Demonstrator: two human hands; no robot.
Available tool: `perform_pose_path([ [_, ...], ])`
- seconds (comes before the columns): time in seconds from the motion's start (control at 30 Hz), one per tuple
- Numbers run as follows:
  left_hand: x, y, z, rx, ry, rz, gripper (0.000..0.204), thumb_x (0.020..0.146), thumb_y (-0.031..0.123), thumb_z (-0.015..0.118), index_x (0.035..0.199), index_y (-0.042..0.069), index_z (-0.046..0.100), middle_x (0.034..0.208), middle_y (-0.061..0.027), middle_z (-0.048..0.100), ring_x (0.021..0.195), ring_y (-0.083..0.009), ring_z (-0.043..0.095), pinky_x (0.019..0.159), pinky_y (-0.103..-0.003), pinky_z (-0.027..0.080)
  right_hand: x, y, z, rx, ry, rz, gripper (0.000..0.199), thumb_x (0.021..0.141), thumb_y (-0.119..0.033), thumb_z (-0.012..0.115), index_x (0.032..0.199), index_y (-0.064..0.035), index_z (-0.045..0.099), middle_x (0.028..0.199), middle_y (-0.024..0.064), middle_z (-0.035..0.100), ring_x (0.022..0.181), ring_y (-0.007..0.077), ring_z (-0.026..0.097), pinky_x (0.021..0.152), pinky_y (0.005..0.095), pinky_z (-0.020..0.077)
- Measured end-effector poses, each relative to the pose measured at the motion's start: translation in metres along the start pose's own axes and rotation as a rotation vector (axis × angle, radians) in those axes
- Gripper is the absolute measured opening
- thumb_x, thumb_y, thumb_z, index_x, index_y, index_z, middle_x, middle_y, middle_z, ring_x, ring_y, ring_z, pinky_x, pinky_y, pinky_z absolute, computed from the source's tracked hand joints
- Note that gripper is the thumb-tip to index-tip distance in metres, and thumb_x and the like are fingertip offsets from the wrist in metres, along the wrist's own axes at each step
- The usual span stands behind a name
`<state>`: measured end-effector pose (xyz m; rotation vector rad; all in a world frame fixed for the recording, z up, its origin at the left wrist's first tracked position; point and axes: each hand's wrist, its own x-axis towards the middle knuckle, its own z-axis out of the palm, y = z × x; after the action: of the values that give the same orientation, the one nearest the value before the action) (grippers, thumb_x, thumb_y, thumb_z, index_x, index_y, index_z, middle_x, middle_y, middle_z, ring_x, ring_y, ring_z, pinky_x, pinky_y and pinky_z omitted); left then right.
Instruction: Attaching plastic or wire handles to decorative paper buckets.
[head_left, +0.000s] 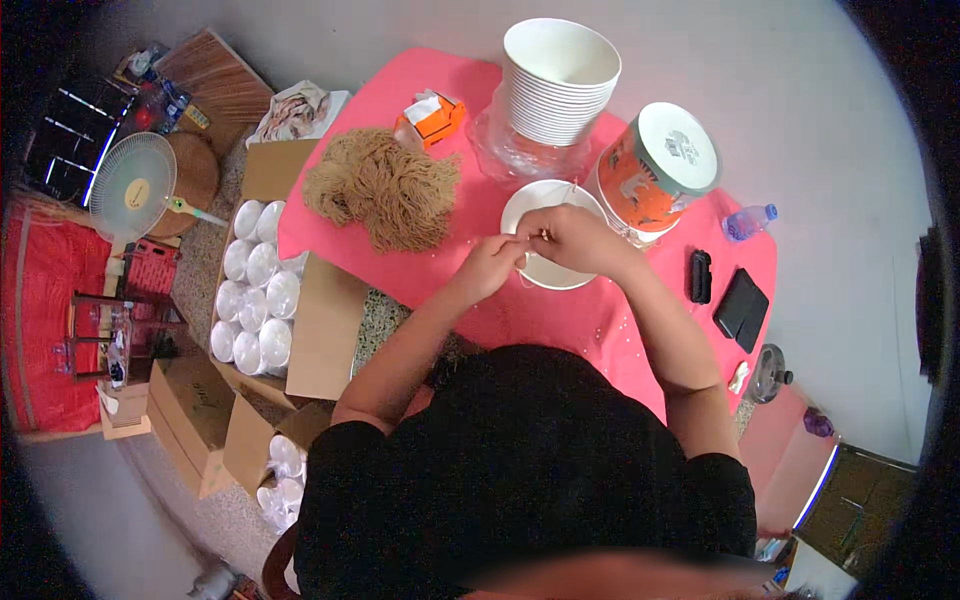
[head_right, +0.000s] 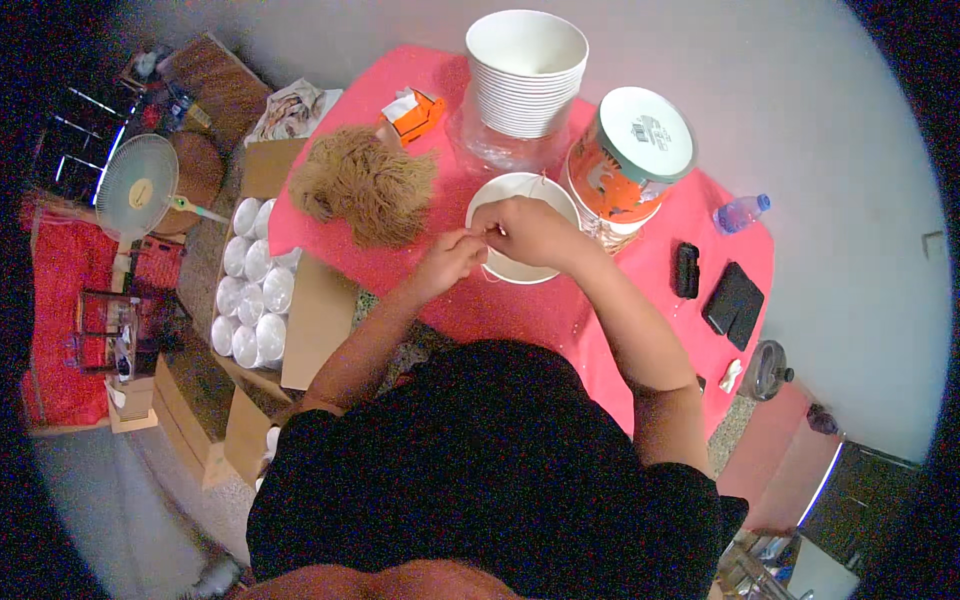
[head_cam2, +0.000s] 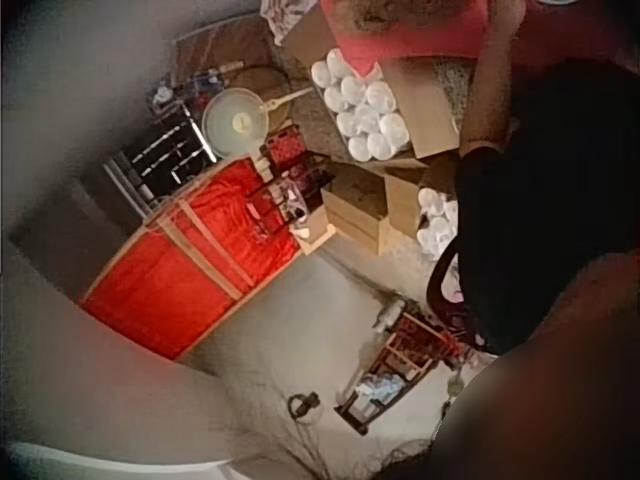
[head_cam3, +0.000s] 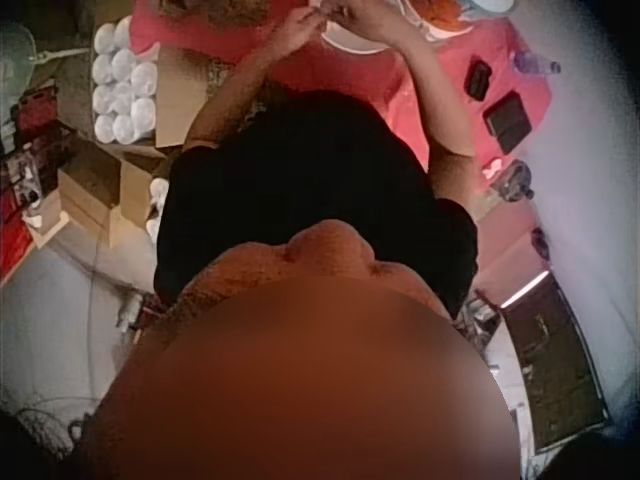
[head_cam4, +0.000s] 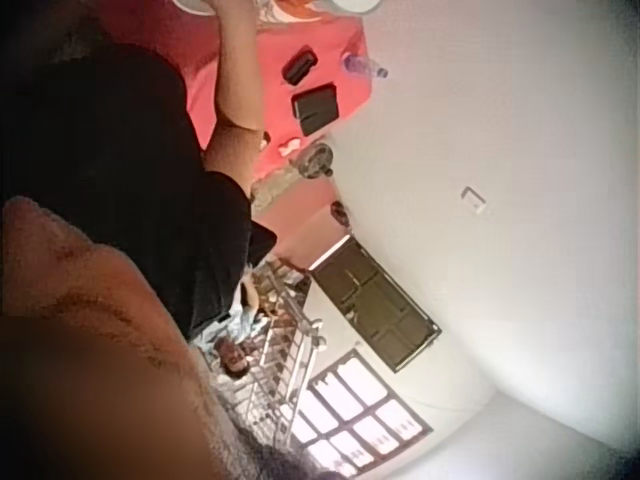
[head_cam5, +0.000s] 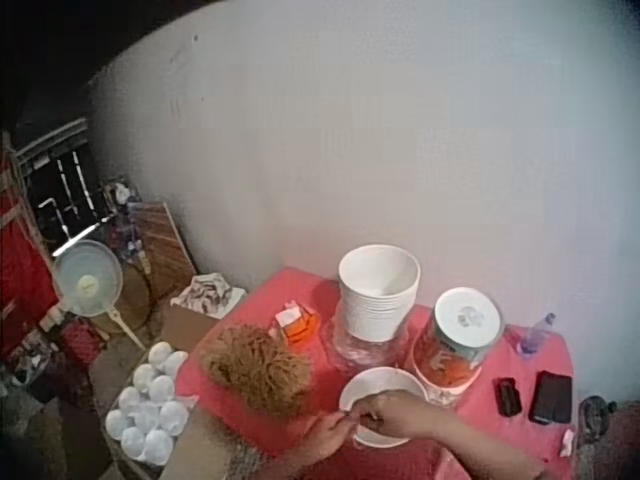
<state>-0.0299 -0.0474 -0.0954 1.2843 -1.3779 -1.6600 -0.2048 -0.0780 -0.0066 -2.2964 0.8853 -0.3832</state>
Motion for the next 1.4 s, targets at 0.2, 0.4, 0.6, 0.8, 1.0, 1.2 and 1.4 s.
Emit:
perform_pose_path([
  [0.2,0.001,0.007,0.004,0.102,-0.128,0.115,0.021,0.088,0.016,0.049,0.093,0.002,0.064,0.07,-0.0016,0.055,0.06,-0.0076,0.049,0.053,-0.023,0.04,0.007,0.028,0.021,0.253,0.106,0.055,0.012,0.077,-0.004,0.06,0.089,-0.004,0.06,0.077,0.009,0.062,0.064,0.0208,0.059,0.059,0.0307,0.0455],
  [0.4,0.001,0.006,-0.016,-0.568,-0.236,-0.243,0.021,0.09,0.019,0.049,0.093,0.003,0.063,0.068,0.0037,0.048,0.05,-0.0007,0.033,0.04,-0.016,0.022,-0.024,0.016,0.026,0.03,0.346,-0.087,0.016,0.073,-0.003,0.065,0.088,-0.0045,0.061,0.085,0.0086,0.06,0.07,0.024,0.06,0.06,0.0304,0.0482],
  [0.6,0.002,0.011,-0.011,-0.61,-0.2,-0.289,0.021,0.093,0.02,0.046,0.094,0.002,0.058,0.07,0.0023,0.046,0.048,-0.0018,0.031,0.039,-0.016,0.023,-0.023,0.019,0.036,-0.199,0.404,-0.272,0.015,0.071,-0.007,0.065,0.086,-0.0048,0.062,0.081,0.0088,0.06,0.072,0.0258,0.06,0.062,0.0355,0.0478],
  [0.8,-0.005,0.023,-0.019,-0.358,-0.287,-0.236,0.022,0.089,0.022,0.054,0.101,0.004,0.059,0.064,0.0042,0.049,0.051,-0.002,0.037,0.043,-0.018,0.027,-0.032,0.021,0.02,-0.279,0.337,-0.185,0.008,0.077,-0.01,0.058,0.081,-0.0038,0.056,0.077,0.0107,0.056,0.071,0.0288,0.057,0.062,0.039,0.0461],
  [1.0,-0.011,0.011,-0.017,0.043,-0.14,0.09,0.017,0.087,0.019,0.058,0.098,0.006,0.061,0.066,0.0055,0.051,0.049,-0.0013,0.038,0.042,-0.017,0.027,-0.042,0.0,-0.009,-0.275,0.322,-0.158,0.01,0.079,-0.012,0.056,0.082,-0.0025,0.054,0.079,0.0113,0.055,0.072,0.0299,0.057,0.061,0.0397,0.0457],
  [1.2,-0.015,0.015,0.002,-0.242,-0.017,-0.049,0.018,0.086,0.021,0.059,0.094,0.006,0.061,0.074,0.0043,0.056,0.057,-0.0024,0.044,0.047,-0.017,0.033,-0.019,-0.006,-0.004,-0.249,0.228,-0.255,0.011,0.077,-0.01,0.059,0.08,-0.0008,0.056,0.081,0.0106,0.055,0.078,0.0285,0.057,0.068,0.0374,0.0458],
  [1.4,-0.017,0.007,0.002,-0.57,-0.153,-0.124,0.009,0.086,0.01,0.057,0.094,0.007,0.054,0.068,0.0061,0.045,0.053,-0.0011,0.036,0.042,-0.017,0.024,-0.013,0.006,0.009,-0.183,0.239,-0.26,0.01,0.075,-0.01,0.06,0.078,-0.002,0.056,0.077,0.0096,0.056,0.075,0.0286,0.057,0.071,0.0378,0.0447],
])
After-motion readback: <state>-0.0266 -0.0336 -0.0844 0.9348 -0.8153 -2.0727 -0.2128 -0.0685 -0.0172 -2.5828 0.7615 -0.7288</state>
